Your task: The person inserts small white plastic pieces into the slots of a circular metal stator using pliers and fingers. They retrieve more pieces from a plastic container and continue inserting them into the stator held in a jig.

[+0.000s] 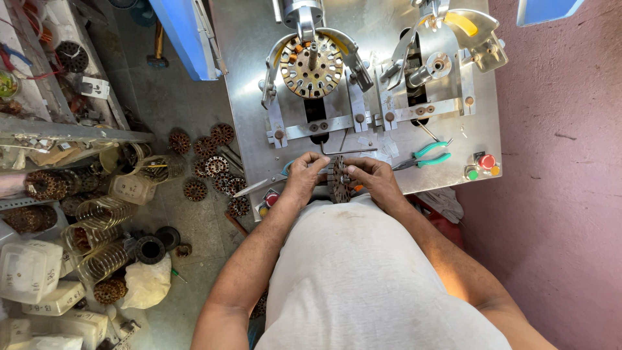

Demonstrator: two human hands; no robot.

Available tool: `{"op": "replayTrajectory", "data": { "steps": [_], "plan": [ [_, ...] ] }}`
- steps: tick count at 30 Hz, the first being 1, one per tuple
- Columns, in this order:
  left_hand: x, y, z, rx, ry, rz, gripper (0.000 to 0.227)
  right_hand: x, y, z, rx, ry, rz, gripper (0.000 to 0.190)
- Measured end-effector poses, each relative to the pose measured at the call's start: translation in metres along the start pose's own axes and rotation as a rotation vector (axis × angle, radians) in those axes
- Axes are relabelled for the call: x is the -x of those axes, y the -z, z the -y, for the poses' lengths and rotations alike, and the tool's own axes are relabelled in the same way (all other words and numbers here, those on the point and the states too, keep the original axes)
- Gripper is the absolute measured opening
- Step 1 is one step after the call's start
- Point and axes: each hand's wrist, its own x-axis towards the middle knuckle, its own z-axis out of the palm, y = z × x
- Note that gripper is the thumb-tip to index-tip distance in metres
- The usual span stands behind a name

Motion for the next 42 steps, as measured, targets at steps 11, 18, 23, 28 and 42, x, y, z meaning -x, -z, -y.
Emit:
{"op": "replayTrajectory", "data": {
  "steps": [11,18,23,28,42],
  "plan": [
    [-0.003,0.003,-0.006,-0.194,0.072,0.039,0.020,-0.001,0.000,0.000,-0.002,0.004,0.022,0.036],
    [-0.013,0.003,0.008,-0.233,0.025,0.022,0.019,-0.002,0.001,-0.002,0.017,-0.014,0.006,0.035],
    [-0.005,-0.004,0.012,-0.432,-0.085,-0.195,0.017,-0.003,0.005,-0.006,-0.038,-0.002,-0.014,0.035],
    [0.003,-0.009,0.001,-0.665,-0.160,-0.341,0.016,-0.002,0.015,-0.010,-0.071,0.016,-0.080,0.035],
    [0.038,0.017,-0.041,0.389,-0.126,0.059,0.009,0.015,0.099,-0.017,1.206,0.476,-0.371,0.029]
  ]
}}
